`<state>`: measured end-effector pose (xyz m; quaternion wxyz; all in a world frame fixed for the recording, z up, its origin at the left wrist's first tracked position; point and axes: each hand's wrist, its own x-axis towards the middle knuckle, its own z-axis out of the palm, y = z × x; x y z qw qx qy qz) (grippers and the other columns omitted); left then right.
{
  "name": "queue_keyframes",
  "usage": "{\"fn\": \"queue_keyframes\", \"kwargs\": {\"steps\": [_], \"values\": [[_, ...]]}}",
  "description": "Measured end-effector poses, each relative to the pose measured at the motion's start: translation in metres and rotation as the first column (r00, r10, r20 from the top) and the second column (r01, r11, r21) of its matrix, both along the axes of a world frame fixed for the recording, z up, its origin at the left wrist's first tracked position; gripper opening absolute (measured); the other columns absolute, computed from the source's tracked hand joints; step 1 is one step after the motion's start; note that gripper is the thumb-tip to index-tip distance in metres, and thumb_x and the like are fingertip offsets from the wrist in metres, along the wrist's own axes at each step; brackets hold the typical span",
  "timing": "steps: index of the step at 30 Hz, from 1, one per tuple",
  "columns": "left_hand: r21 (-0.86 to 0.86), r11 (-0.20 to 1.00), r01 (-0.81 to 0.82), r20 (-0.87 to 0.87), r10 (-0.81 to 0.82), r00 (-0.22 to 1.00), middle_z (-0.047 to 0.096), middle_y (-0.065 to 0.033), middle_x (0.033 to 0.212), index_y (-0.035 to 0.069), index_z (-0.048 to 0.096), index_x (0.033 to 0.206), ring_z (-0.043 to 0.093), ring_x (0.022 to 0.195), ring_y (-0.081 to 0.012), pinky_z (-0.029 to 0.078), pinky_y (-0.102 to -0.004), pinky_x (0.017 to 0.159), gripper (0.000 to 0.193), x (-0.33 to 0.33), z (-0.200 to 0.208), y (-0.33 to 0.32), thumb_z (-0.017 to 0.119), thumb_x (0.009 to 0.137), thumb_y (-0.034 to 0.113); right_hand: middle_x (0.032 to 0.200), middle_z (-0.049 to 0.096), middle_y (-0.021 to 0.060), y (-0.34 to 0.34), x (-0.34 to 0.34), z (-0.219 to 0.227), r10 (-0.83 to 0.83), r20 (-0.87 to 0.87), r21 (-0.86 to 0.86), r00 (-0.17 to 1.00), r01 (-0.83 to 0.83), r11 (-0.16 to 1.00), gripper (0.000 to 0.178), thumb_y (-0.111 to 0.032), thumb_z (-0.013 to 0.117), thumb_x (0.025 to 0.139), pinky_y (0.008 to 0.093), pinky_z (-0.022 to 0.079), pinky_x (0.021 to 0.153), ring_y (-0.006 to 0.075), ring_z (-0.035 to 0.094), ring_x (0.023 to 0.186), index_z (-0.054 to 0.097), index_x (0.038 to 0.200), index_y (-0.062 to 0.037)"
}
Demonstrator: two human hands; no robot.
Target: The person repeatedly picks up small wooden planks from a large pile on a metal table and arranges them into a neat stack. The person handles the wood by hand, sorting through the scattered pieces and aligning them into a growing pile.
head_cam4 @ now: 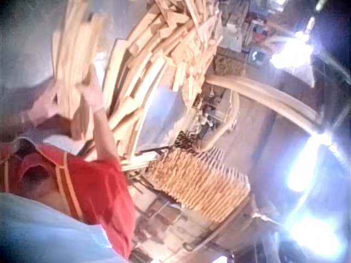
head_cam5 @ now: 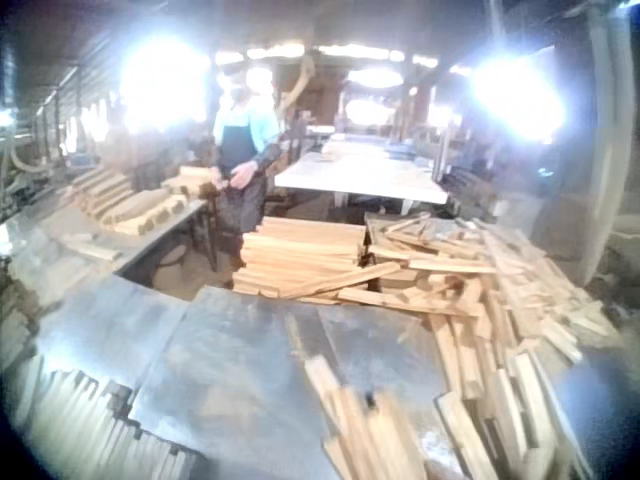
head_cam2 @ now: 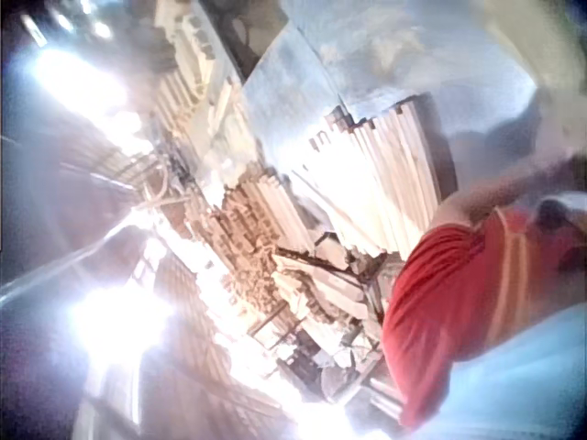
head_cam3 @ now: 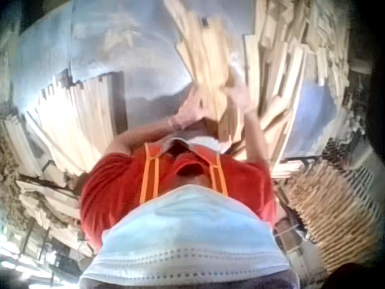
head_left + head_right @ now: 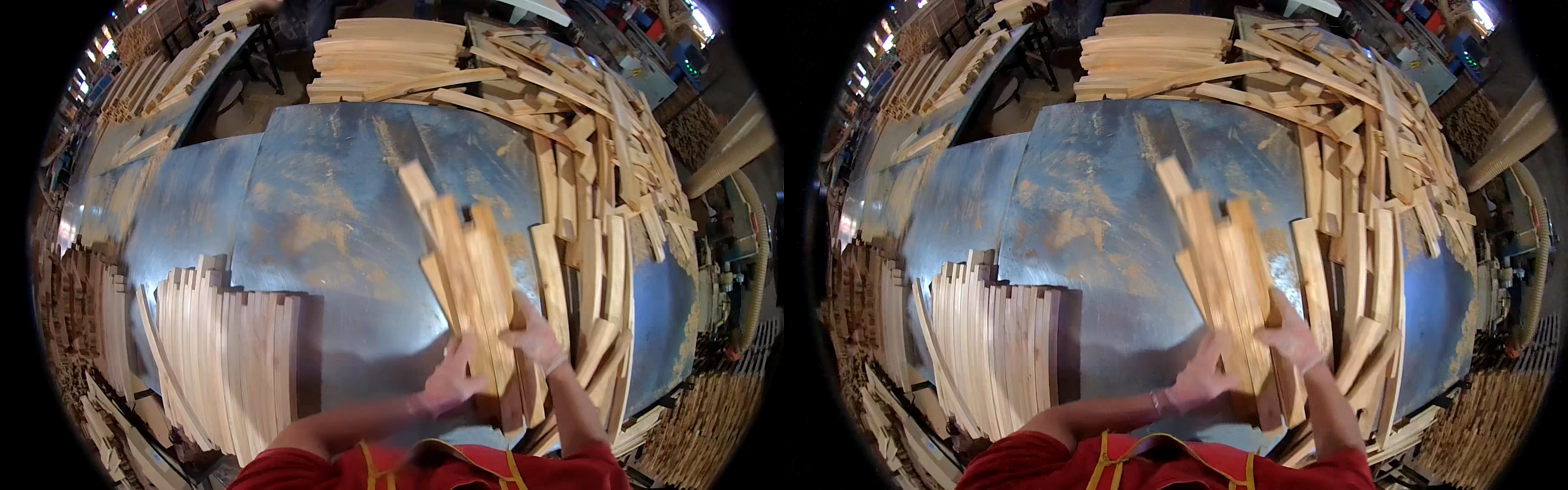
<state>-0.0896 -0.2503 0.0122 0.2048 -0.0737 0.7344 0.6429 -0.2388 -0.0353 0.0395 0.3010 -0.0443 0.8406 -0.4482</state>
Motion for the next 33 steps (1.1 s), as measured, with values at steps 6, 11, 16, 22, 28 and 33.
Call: {"fn": "queue_keyframes", "kwargs": {"steps": [6,11,16,22,28,33], "values": [[0.408,0.908,-0.098,0.276,-0.020,0.961,0.061,-0.0076,0.144,0.007,0.047,0.159,0.053,0.136,-0.0181,0.041,-0.0347,0.117,0.065,0.137,0.024,-0.003,0.070,0.098,0.008,0.159,0.051,0.0327,0.093,0.147,-0.016,-0.119,-0.129,0.256,0.984,0.149,0.955,0.125,-0.039,0.095,0.072,0.0420,0.041,0.124,0.0405,0.049,0.151,0.028,0.167,0.0064],[-0.026,0.997,-0.078,0.248,0.082,0.965,0.070,-0.0165,0.136,0.006,0.057,0.153,0.068,0.124,-0.0295,0.052,-0.0397,0.108,0.063,0.200,-0.018,-0.034,0.071,0.096,0.030,0.139,0.066,0.0328,0.080,0.154,0.005,-0.100,-0.067,0.246,0.993,0.114,0.962,0.102,-0.039,0.093,0.075,0.0439,0.050,0.112,0.0399,0.062,0.137,0.049,0.155,0.0064],[-0.206,0.978,-0.013,0.152,0.045,0.987,0.068,-0.0173,0.141,0.009,0.056,0.157,0.068,0.121,-0.0307,0.053,-0.0401,0.106,0.071,0.208,0.014,-0.068,0.075,0.094,0.036,0.133,0.069,0.0292,0.059,0.152,0.018,-0.068,-0.129,0.340,0.989,0.109,0.934,0.066,-0.031,0.086,0.081,0.0444,0.053,0.107,0.0392,0.067,0.127,0.066,0.134,0.0046],[-0.361,0.932,-0.022,0.020,0.031,0.999,0.061,-0.0192,0.151,0.007,0.054,0.157,0.068,0.120,-0.0343,0.054,-0.0409,0.107,0.076,0.266,0.043,-0.130,0.075,0.092,0.041,0.125,0.071,0.0282,0.043,0.171,-0.004,0.006,-0.463,0.458,0.886,0.233,0.858,0.041,-0.029,0.074,0.089,0.0484,0.053,0.108,0.0438,0.066,0.122,0.071,0.120,-0.0035],[-0.719,0.682,-0.132,-0.188,-0.007,0.982,0.058,-0.0223,0.152,0.005,0.056,0.153,0.058,0.134,-0.0411,0.047,-0.0492,0.115,0.074,0.363,0.044,-0.202,0.079,0.089,0.033,0.115,0.074,0.0287,-0.083,0.245,0.082,-0.015,-0.334,0.392,0.942,0.154,0.907,0.038,-0.027,0.067,0.091,0.0467,0.056,0.095,0.0406,0.072,0.108,0.071,0.117,0.0002],[-0.833,0.492,-0.252,-0.370,-0.157,0.916,0.053,-0.0216,0.158,0.005,0.056,0.152,0.046,0.149,-0.0432,0.035,-0.0556,0.125,0.081,0.379,0.035,-0.225,0.082,0.083,0.040,0.114,0.074,0.0250,-0.229,0.332,0.031,0.025,-0.160,0.155,0.987,0.001,0.988,0.045,-0.030,0.071,0.087,0.0475,0.055,0.098,0.0430,0.070,0.107,0.068,0.123,-0.0027]]}}
